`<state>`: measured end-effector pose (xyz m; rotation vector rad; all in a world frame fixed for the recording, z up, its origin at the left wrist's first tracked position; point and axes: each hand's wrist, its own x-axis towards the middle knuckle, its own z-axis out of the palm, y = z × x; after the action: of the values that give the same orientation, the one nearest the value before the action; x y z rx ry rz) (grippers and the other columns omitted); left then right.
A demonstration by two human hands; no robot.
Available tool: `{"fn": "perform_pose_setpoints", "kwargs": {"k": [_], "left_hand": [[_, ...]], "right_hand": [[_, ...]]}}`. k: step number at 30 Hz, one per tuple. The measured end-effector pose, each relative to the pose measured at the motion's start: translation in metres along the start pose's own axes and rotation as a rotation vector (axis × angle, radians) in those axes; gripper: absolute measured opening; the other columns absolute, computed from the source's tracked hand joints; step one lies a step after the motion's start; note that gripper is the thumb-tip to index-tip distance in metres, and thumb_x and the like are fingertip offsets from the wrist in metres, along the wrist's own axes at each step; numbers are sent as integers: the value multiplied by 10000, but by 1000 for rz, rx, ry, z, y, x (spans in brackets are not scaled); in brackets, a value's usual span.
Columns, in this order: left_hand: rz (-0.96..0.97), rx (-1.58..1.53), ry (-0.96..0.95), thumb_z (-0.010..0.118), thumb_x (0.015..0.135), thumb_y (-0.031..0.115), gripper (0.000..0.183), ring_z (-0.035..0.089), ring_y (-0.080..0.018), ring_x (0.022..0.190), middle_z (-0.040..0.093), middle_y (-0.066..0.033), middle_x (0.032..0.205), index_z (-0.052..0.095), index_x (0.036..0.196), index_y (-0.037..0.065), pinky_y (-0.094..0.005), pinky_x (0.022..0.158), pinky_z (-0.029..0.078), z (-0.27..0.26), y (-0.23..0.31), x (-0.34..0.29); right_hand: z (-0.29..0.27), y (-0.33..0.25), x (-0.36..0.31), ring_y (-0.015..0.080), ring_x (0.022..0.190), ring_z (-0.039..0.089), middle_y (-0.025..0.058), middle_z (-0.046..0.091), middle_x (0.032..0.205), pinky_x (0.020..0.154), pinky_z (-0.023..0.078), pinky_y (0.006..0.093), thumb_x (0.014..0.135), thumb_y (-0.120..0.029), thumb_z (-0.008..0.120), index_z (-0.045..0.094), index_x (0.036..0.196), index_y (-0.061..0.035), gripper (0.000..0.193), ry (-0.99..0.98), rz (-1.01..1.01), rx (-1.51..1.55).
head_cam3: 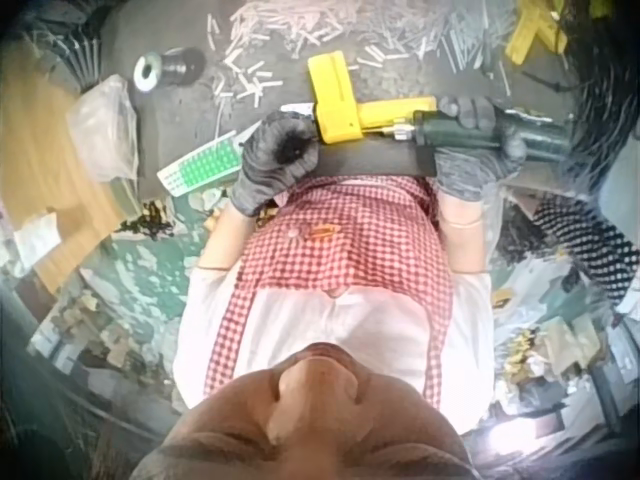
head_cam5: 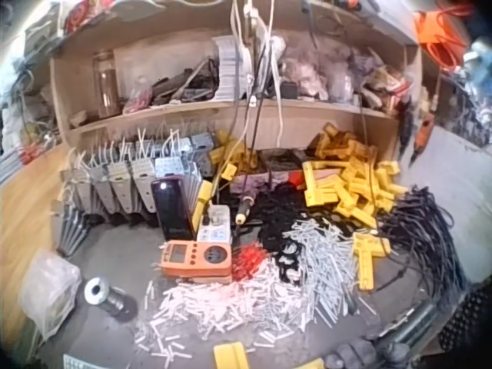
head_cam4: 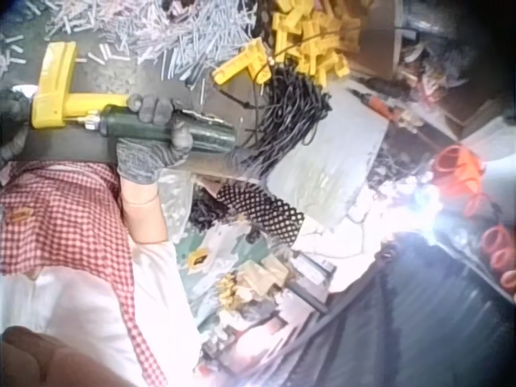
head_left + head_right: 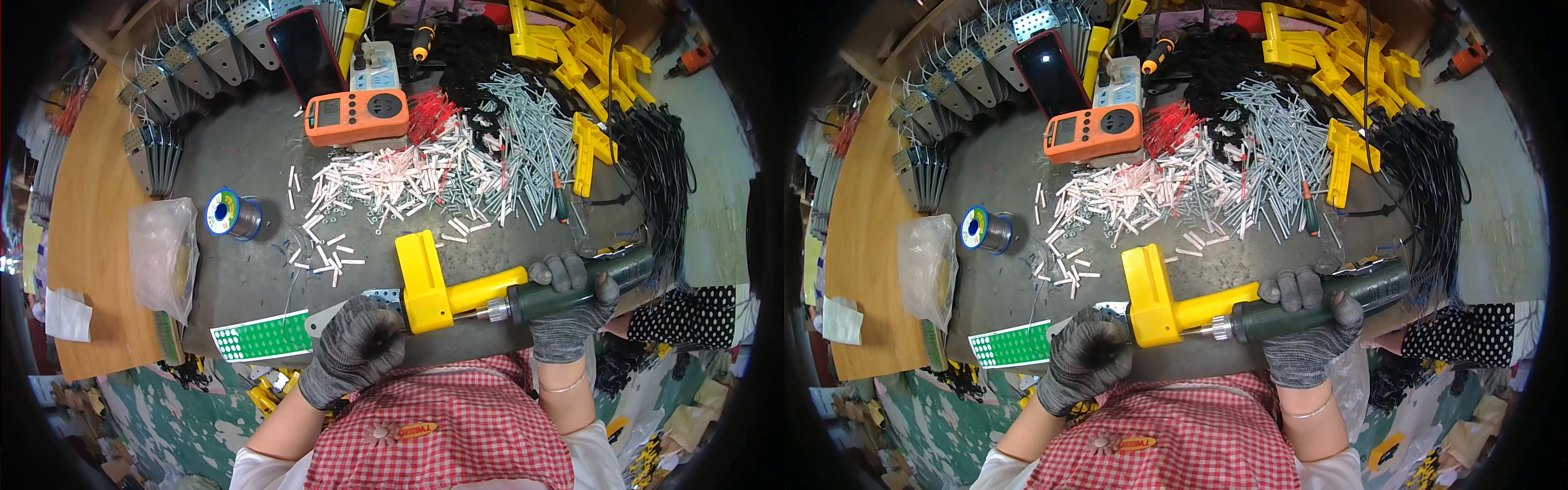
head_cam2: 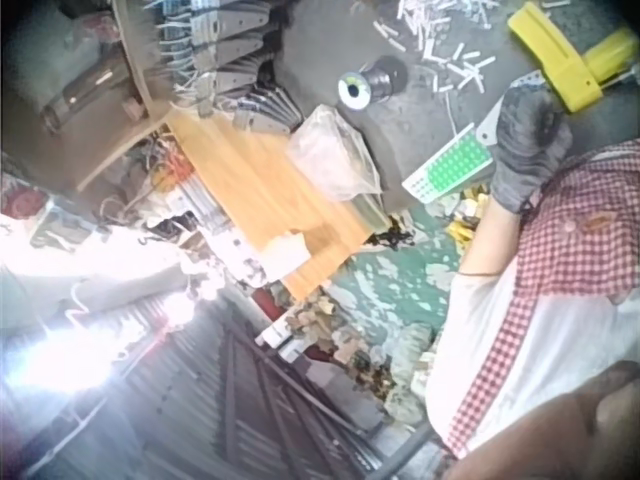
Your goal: The person assembles electronic components by attaching plastic housings to metal brackets with an electric screwdriver, then soldering wires to a circuit board with a soldering iron.
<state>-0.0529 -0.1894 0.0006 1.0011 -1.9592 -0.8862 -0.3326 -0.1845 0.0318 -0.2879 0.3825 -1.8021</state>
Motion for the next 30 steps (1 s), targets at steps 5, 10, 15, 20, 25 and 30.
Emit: {"fn": "perform_pose_setpoints", "kwargs": {"k": [5,10,15,20,25,30], "left_hand": [[-20,-65,-13,749,675,-2,303,607,-295,750,614,-78,813,595,921,87,-383,691,490,4,-9,-6],[-12,-119,-45,741,680,-9,316,611,-295,747,628,-76,825,593,939,95,-383,686,487,1,-7,-3],[22,-44,-3,741,681,-4,317,590,-294,729,595,-68,784,597,945,97,-390,676,478,-3,2,1],[-20,-101,-9,745,680,2,320,578,-295,725,584,-72,786,604,951,96,-393,675,476,2,-9,-7],[35,-62,30,747,681,3,337,586,-299,741,602,-76,820,608,976,89,-396,687,487,-3,-3,-4],[30,-30,-15,738,682,-83,373,634,-238,789,628,-66,847,581,973,90,-327,707,510,-5,0,-3]], "right_hand": [[-4,0,1,143,695,495,-28,493,729,785,414,354,817,-311,675,591,996,-95,293,11,13,20],[-4,-1,0,139,701,489,-28,491,732,782,409,352,822,-304,674,591,997,-98,283,8,8,-5],[-5,1,-1,137,676,474,-30,489,710,771,404,341,831,-293,685,597,1040,-98,299,-8,-10,-3],[-3,3,-3,139,669,478,-30,497,707,765,409,345,825,-295,696,606,1031,-94,301,24,-15,7],[-9,4,-2,140,672,484,-29,499,708,767,412,348,820,-296,701,614,1018,-92,298,25,-7,14],[-10,4,-1,136,666,472,-34,489,706,770,407,341,821,-300,700,609,1010,-97,292,30,-13,9]]}}
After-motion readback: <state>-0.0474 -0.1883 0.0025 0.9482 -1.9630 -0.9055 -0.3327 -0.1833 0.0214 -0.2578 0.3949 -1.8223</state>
